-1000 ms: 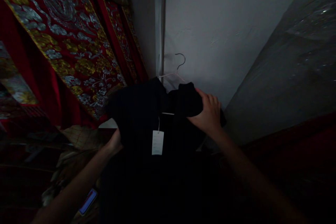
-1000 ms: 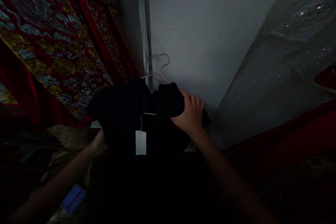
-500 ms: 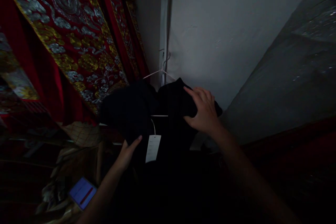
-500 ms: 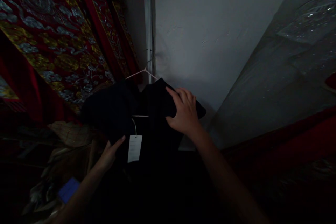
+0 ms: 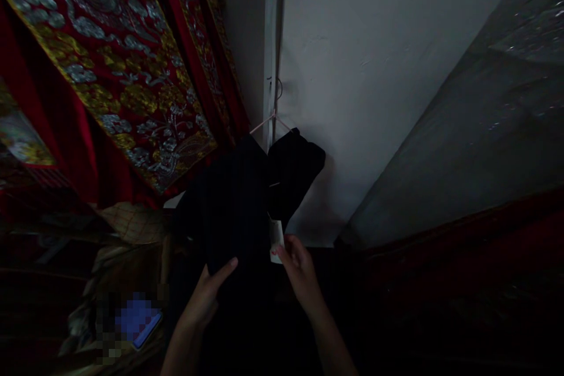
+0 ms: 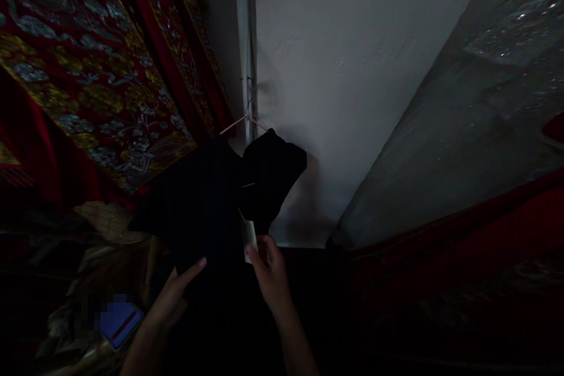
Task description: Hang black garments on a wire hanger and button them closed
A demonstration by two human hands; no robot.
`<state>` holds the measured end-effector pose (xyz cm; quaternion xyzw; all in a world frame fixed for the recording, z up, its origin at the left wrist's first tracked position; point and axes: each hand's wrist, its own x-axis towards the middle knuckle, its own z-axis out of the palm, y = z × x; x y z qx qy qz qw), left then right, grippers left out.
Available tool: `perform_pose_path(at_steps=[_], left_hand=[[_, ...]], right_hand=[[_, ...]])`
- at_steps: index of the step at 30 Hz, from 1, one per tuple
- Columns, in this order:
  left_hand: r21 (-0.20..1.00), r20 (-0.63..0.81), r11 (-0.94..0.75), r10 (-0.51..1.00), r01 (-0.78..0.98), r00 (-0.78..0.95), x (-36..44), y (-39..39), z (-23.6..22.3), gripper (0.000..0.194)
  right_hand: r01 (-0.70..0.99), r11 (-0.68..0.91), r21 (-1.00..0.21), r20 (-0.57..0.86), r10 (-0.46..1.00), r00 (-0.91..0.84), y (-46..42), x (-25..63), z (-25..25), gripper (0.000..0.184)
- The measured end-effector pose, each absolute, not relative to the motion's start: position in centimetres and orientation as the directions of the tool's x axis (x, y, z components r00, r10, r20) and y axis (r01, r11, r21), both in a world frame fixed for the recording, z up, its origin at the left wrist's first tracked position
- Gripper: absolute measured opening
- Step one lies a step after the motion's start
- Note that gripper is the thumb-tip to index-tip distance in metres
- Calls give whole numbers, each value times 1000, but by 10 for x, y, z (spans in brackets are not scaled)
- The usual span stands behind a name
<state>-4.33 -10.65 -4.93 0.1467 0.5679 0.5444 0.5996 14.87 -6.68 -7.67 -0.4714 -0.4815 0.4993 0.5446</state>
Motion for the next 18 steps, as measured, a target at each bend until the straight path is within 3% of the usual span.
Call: perform_pose_path(at_steps=[3,10,14,18], left_hand=[[790,-526,375,820,-484,-224,-42,-112,-48,55],[775,-534,401,829,-489,-165,-41,-120,-47,64],[791,-521,371,826,-487,-216,-46,-122,-46,61],[829,-481,299,813,-473,-328,-52,-120,-47,56]], right_hand=[[-37,122,-992,124,991,-54,-60,151,-57,29],[-113,220,-969,212,974,81,-24,143,-5,29],[-193,124,-973,159,971,-180,-19,124,3,22],[-143,-8,-990,48,924,-380,-38,124,-14,20]])
